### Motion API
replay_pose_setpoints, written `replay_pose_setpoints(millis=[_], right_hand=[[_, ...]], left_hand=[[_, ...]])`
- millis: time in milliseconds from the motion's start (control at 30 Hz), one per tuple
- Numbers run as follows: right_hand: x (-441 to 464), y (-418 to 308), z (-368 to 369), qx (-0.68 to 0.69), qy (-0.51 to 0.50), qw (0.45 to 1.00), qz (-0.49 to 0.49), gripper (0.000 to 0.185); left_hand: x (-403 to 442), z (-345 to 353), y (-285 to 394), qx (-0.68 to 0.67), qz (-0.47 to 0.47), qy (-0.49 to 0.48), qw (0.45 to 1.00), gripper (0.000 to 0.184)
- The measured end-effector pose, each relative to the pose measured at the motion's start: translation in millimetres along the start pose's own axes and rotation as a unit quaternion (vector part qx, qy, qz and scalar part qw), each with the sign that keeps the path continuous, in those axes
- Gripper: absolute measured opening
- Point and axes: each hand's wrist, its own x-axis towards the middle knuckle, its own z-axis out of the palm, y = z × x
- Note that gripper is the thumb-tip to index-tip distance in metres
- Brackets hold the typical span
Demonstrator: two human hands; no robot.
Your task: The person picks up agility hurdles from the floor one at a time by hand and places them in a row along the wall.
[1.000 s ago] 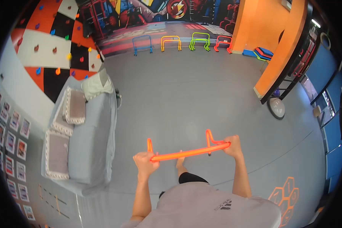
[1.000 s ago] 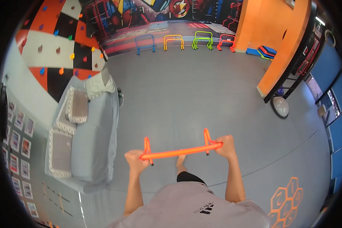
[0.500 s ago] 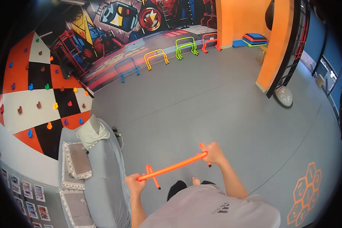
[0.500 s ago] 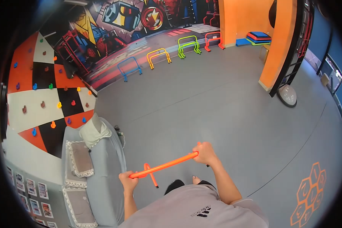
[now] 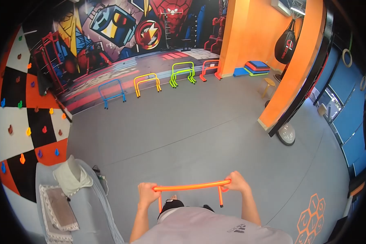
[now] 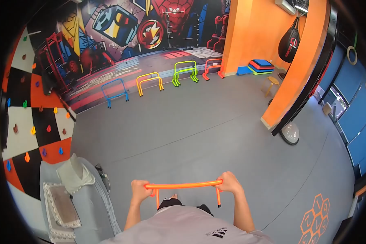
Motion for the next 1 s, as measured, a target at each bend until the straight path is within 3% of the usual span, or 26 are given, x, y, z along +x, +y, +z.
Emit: replay_pose_setpoints(millis=[133,233,333,433,567,700,733,933,1000], right_hand=[[47.9,-7.4,-31.5,0.000,0.013,1.000,0.020,0.029],[88.9,8.3,-44.9,-0.044,0.037,0.996,0.061,0.028],[138.9,38.1,-54.7,-0.036,0.102,0.992,0.060,0.024],[200.7,70.5,-72.7,-0.036,0.144,0.988,0.053,0.019],[290.6,122.8,-102.2,-0.046,0.165,0.982,0.077,0.015],[372.7,152.5,-146.9,-0.052,0.151,0.985,0.061,0.015],[391.1,155.8,-161.5,-0.044,0.133,0.989,0.057,0.016],[507.6,169.0,-229.1,-0.081,0.007,0.996,0.024,0.023],[542.5,177.9,-245.4,-0.064,-0.039,0.997,0.036,0.024]], left_hand=[[125.2,10.6,-21.7,-0.009,0.082,-0.092,0.992,0.028],[196.7,29.2,-24.5,-0.032,0.084,-0.235,0.968,0.027],[260.1,52.0,-26.4,-0.080,0.035,-0.429,0.899,0.032],[306.5,118.4,-56.2,-0.072,0.009,-0.551,0.831,0.036],[374.1,186.3,-60.1,-0.012,-0.040,-0.546,0.837,0.036],[454.6,220.2,-40.9,0.014,-0.052,-0.448,0.893,0.030],[477.7,228.5,-37.3,0.037,-0.053,-0.409,0.910,0.027],[603.3,271.8,-39.0,0.091,-0.038,-0.387,0.917,0.019],[634.2,296.7,-51.7,0.051,-0.020,-0.380,0.923,0.023]])
